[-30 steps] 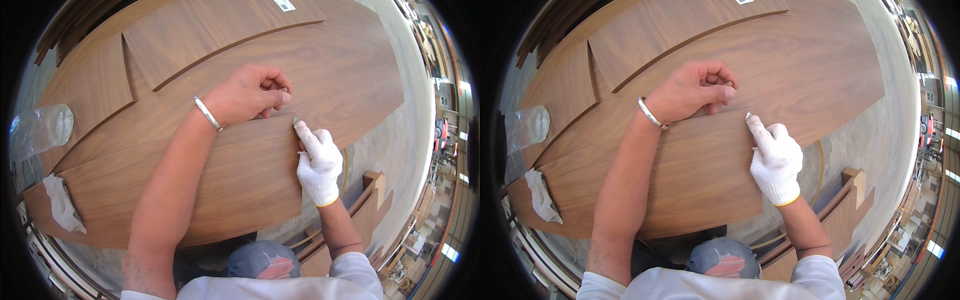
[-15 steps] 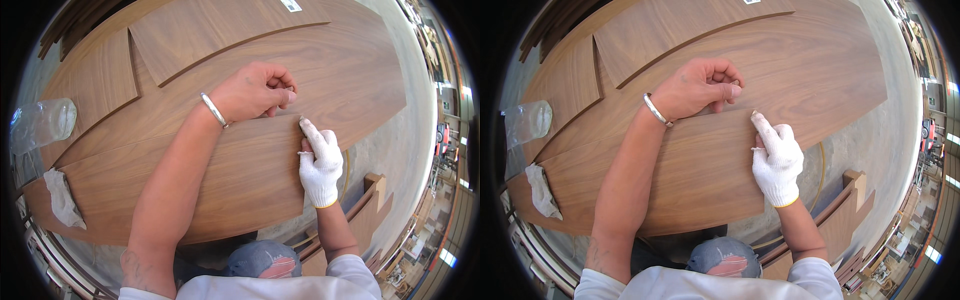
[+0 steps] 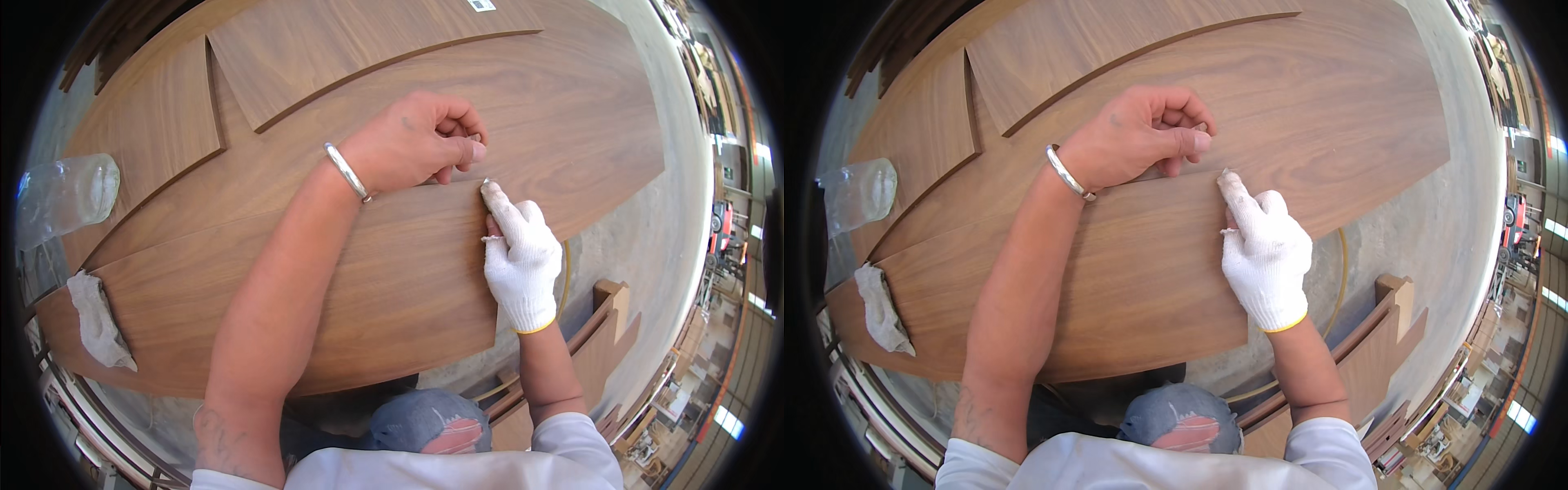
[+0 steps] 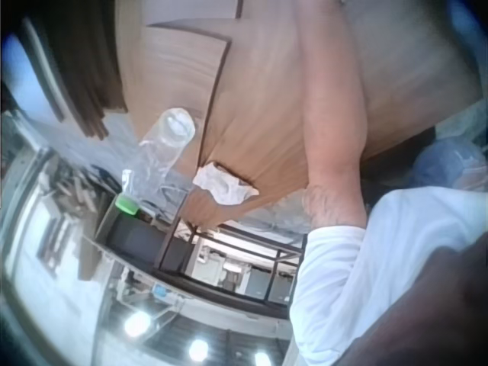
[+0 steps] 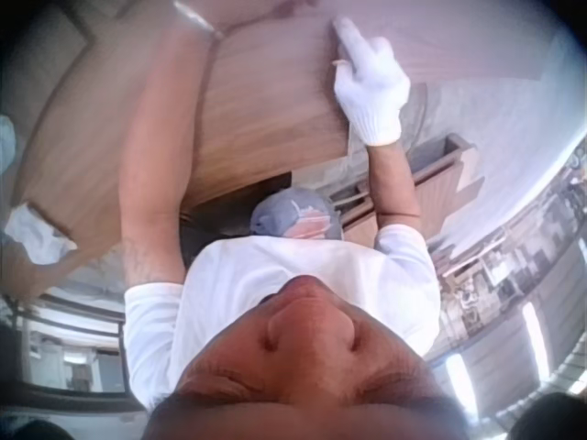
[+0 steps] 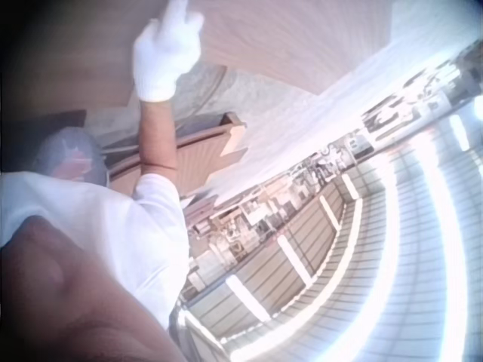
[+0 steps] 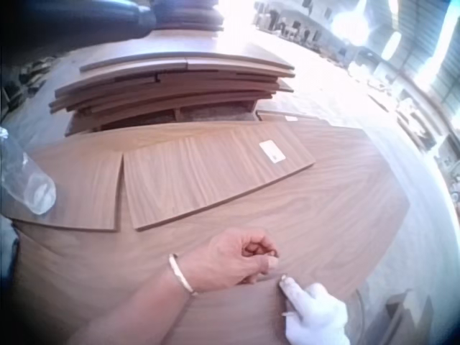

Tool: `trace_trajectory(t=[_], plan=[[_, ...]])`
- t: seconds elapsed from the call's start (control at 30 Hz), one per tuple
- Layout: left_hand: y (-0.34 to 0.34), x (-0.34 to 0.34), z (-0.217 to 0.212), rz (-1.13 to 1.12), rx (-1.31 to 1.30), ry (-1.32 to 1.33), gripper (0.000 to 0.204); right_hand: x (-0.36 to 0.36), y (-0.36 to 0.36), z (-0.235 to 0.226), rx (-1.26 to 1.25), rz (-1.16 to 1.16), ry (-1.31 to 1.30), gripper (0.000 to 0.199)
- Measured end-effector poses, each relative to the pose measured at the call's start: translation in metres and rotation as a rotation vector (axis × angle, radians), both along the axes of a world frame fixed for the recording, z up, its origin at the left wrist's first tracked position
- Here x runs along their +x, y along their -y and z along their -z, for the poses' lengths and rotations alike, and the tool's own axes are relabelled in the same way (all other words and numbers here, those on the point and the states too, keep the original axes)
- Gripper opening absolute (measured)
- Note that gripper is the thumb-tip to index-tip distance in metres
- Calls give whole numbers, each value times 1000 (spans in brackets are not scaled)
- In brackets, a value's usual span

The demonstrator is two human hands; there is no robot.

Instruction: The person sands the edges of a wooden board using a sanding block while sitting on the floor. They then wipe the board with a cloth.

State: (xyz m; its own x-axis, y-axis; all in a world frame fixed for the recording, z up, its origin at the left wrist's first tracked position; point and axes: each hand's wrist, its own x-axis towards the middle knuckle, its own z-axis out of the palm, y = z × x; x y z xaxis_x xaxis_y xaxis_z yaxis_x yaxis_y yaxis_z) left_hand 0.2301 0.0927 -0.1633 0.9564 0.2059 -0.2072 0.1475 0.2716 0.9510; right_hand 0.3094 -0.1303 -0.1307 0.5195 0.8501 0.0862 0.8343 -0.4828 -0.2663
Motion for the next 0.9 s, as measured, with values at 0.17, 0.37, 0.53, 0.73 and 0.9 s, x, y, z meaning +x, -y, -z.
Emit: trace_trajectory(t=[0.17, 0.37, 0.53, 0.73, 0.9], plan=[[0, -4, 0, -6, 3, 11, 14, 12, 0, -12, -117, -48, -24, 63], [1, -3, -1, -10, 14, 33, 17, 17, 8, -10, -122, -50, -35, 66], [-1, -5, 2, -12, -5, 42, 17, 14, 6, -10, -110, -31, -58, 66], [-2, -5, -1, -8, 30, 44, 17, 11, 12, -10, -111, -25, 6, 62], [-1, -2, -1, -5, 53, 51, 17, 13, 37, -1, -63, 55, -154, 58]])
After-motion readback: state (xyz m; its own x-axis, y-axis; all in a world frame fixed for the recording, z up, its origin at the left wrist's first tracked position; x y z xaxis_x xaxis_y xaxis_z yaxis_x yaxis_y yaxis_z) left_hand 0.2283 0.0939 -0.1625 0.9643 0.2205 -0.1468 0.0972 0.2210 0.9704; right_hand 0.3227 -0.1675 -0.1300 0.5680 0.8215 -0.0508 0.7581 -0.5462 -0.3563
